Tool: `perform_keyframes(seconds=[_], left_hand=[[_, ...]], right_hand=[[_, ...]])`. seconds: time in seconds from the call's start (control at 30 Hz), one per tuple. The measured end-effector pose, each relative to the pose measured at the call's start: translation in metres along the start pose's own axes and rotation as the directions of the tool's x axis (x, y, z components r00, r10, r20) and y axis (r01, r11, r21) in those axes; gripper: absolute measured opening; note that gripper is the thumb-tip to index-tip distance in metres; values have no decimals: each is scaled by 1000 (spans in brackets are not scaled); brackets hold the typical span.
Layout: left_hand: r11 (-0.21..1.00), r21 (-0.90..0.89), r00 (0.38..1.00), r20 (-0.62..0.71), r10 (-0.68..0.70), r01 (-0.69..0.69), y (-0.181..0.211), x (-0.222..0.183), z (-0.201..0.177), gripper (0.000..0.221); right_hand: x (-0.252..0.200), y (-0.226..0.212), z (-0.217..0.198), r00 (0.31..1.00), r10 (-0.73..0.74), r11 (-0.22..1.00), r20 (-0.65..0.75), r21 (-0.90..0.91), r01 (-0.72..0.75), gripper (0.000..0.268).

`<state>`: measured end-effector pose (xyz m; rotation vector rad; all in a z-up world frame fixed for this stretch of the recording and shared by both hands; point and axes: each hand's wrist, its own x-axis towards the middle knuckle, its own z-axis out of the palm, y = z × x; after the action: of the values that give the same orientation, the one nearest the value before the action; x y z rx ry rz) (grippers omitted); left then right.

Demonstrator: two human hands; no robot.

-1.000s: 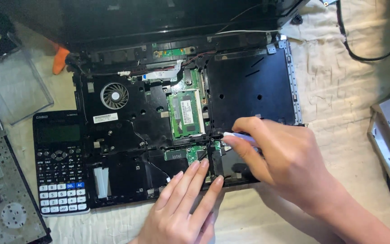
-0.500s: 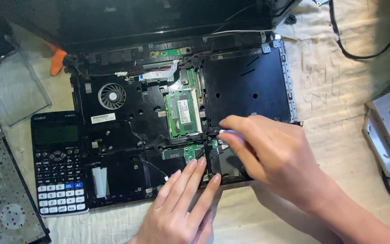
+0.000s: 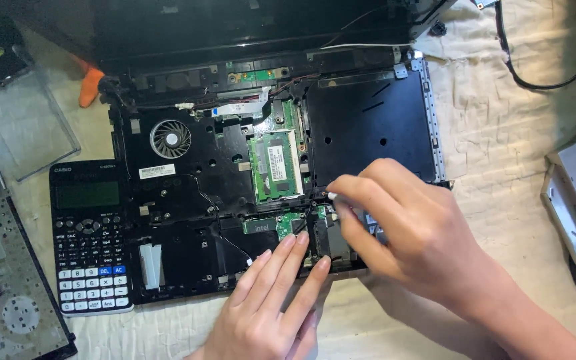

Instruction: The person is performing internal repairs on a laptop, including adjusting the cooling fan and installing an optical drive.

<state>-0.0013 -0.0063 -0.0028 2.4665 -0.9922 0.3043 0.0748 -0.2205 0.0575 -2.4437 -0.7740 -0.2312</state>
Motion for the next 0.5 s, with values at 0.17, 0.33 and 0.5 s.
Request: perform_keyframes(seconds=[0.17, 0.33, 0.5], left_hand=[[1000, -2, 1000, 15, 5, -5, -1, 0, -1, 46], [1000, 21, 1000, -21, 6, -5, 3, 0, 3, 45], [994, 27, 993, 36, -109, 108, 11, -1, 3, 49]], right_hand=[[-8, 7, 5, 999, 41, 999, 10, 13, -41, 8], [-9, 7, 4, 1000, 5, 999, 7, -51, -4, 12], [-10, 7, 1, 999, 52, 992, -14, 117, -50, 12]])
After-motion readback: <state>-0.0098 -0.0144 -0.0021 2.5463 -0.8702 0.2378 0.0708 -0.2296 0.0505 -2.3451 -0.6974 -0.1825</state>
